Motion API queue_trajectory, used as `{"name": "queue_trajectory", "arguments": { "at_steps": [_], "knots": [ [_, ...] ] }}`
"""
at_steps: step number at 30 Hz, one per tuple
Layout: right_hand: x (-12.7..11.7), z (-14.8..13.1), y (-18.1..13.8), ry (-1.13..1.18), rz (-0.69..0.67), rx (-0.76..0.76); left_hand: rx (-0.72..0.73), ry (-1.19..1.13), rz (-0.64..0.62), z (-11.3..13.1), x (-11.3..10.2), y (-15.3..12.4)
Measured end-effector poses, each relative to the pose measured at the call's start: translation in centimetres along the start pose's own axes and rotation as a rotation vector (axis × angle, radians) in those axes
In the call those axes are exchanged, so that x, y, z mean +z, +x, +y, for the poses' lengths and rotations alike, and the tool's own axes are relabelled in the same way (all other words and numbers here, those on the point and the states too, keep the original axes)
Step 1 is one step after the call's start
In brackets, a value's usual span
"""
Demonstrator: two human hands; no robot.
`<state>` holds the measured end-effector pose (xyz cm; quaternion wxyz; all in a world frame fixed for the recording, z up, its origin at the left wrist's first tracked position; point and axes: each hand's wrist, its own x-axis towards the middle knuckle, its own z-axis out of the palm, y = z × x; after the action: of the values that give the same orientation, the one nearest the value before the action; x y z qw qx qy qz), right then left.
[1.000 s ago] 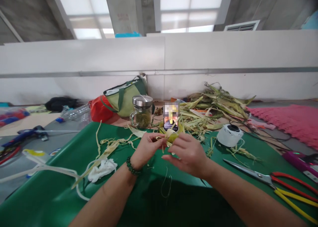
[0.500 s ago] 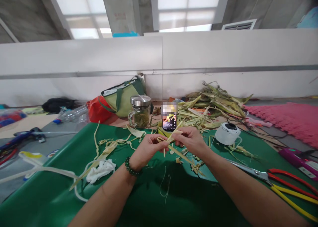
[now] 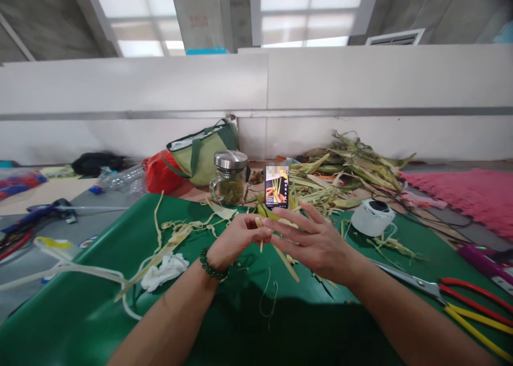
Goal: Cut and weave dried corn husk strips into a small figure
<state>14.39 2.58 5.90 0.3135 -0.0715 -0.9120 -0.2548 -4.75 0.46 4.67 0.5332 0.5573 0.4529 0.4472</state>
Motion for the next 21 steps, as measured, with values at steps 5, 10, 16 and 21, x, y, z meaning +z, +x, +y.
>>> {"name": "queue_trajectory", "arguments": {
  "at_steps": [5,10,16,21],
  "knots": [
    [0.6,0.1,0.2,0.229,0.000,0.025,-0.002,0.015,-0.047,0.0,0.3,0.0],
    [1.8,0.2,0.2,0.659,-0.028,0.392,0.056,0.121,-0.071,-0.3,0.7,-0.1],
    [2.7,0.4,0.1,0.770,-0.013,0.724,0.097,0.228,-0.102,-0.7,1.2,-0.1],
    [2.8,0.5,0.1,0.718,-0.048,0.728,0.098,0.262,-0.121,-0.7,1.2,-0.2]
  ]
}}
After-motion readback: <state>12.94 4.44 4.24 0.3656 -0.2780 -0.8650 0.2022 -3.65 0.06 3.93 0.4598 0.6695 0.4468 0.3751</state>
